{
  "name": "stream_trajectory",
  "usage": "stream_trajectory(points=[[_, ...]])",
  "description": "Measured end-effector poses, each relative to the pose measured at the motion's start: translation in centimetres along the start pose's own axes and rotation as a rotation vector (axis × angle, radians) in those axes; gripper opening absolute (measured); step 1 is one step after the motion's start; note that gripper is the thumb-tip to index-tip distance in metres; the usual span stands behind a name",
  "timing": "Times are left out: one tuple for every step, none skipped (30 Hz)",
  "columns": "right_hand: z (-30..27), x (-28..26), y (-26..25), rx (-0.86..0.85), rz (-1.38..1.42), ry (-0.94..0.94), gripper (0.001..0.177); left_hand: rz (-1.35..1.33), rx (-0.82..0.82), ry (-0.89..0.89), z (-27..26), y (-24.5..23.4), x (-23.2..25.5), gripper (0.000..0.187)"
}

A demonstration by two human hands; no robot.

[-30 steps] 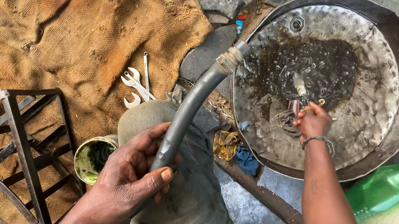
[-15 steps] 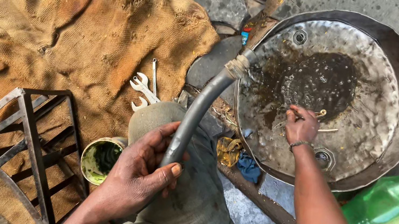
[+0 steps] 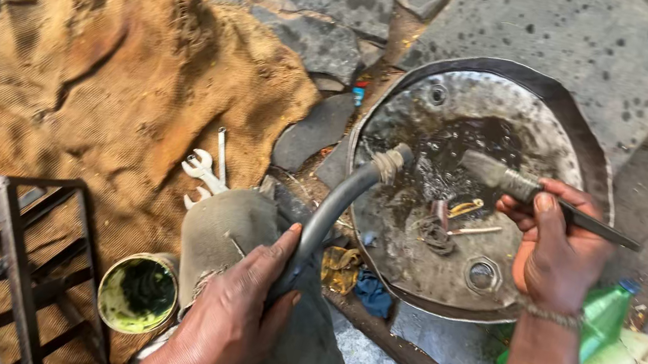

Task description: The person applies grease to a ball joint on a metal rod, cleans components in a basin of fluid, and assembles the part using wrenches while supported by a metal frame.

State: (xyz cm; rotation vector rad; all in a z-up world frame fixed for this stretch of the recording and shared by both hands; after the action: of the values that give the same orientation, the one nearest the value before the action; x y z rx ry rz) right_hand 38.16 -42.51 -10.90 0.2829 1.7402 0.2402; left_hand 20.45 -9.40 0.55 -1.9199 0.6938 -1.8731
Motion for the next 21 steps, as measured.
stream_trajectory(points=[[-1.1, -1.9, 0.9, -0.041, -0.059, -0.056, 0.015, 0.014, -0.056, -0.069, 0.2, 0.3, 0.3, 0.074], [-2.2, -3.4, 1.9, -0.082, -0.118, -0.11, 0.012, 0.067, -0.102, -0.086, 0.4, 0.7, 0.6, 0.075], [-3.1, -4.7, 2.8, -0.128, -0.178, -0.16, 0.009, 0.121, -0.145, -0.107, 0.5, 1.1, 0.8, 0.076], [-3.9, -5.8, 3.4, -0.098, -0.314, -0.211, 0.008, 0.176, -0.186, -0.128, 0.5, 1.4, 0.9, 0.077], [-4.4, -6.7, 4.1, -0.073, -0.449, -0.263, 0.008, 0.207, -0.196, -0.103, 0.5, 1.6, 0.9, 0.077], [-4.7, -7.5, 4.8, -0.046, -0.583, -0.315, 0.007, 0.238, -0.206, -0.077, 0.4, 1.8, 0.9, 0.077], [-4.7, -7.9, 5.3, -0.039, -0.621, -0.239, 0.01, 0.27, -0.215, -0.052, 0.3, 2.0, 0.9, 0.077], [-4.6, -8.1, 5.8, -0.032, -0.658, -0.163, 0.013, 0.269, -0.201, -0.018, 0.2, 2.1, 0.8, 0.075], [-4.6, -8.2, 6.2, -0.026, -0.695, -0.083, 0.016, 0.265, -0.189, 0.016, 0.0, 2.2, 0.7, 0.074], [-4.5, -8.4, 6.7, -0.016, -0.79, -0.095, 0.016, 0.262, -0.176, 0.05, -0.1, 2.4, 0.6, 0.072], [-4.4, -8.4, 7.2, -0.004, -0.885, -0.107, 0.016, 0.271, -0.203, 0.022, -0.2, 2.6, 0.3, 0.073], [-4.3, -8.5, 7.5, 0.008, -0.979, -0.119, 0.016, 0.281, -0.23, -0.005, -0.2, 2.8, 0.0, 0.075], [-4.5, -9.0, 7.7, -0.033, -0.872, -0.185, 0.014, 0.289, -0.255, -0.038, -0.3, 3.0, -0.3, 0.076], [-4.7, -9.5, 7.7, -0.076, -0.763, -0.249, 0.012, 0.284, -0.233, -0.001, -0.4, 3.1, -0.4, 0.075], [-5.0, -9.9, 7.8, -0.116, -0.652, -0.306, 0.01, 0.279, -0.215, 0.034, -0.5, 3.1, -0.5, 0.073], [-4.7, -9.5, 8.0, -0.142, -0.762, -0.277, 0.012, 0.274, -0.197, 0.07, -0.7, 3.2, -0.5, 0.072], [-4.3, -9.1, 8.3, -0.162, -0.87, -0.249, 0.014, 0.274, -0.204, 0.063, -0.7, 3.2, -0.7, 0.072], [-4.1, -8.8, 8.5, -0.183, -0.978, -0.221, 0.016, 0.275, -0.211, 0.056, -0.6, 3.3, -0.9, 0.071], [-4.0, -8.9, 8.3, -0.125, -0.9, -0.157, 0.015, 0.275, -0.21, 0.048, -0.5, 3.3, -1.0, 0.071], [-4.0, -9.1, 8.0, -0.068, -0.821, -0.095, 0.015, 0.267, -0.203, 0.053, -0.5, 3.2, -1.1, 0.071], [-4.0, -9.1, 7.8, -0.015, -0.743, -0.027, 0.015, 0.258, -0.197, 0.053, -0.6, 3.2, -1.2, 0.072]])
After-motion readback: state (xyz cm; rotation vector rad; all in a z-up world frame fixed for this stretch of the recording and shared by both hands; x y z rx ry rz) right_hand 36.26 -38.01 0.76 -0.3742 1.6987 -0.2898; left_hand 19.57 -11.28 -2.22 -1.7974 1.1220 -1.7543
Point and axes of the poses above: each hand's wrist, its own z-axis towards the middle knuckle, its own y-axis out of the palm, x = y × z, the point moved 3 cm from there along z, towards the middle knuckle, and after that the axes turned 11 degrees about y, right-handed, at the moved point
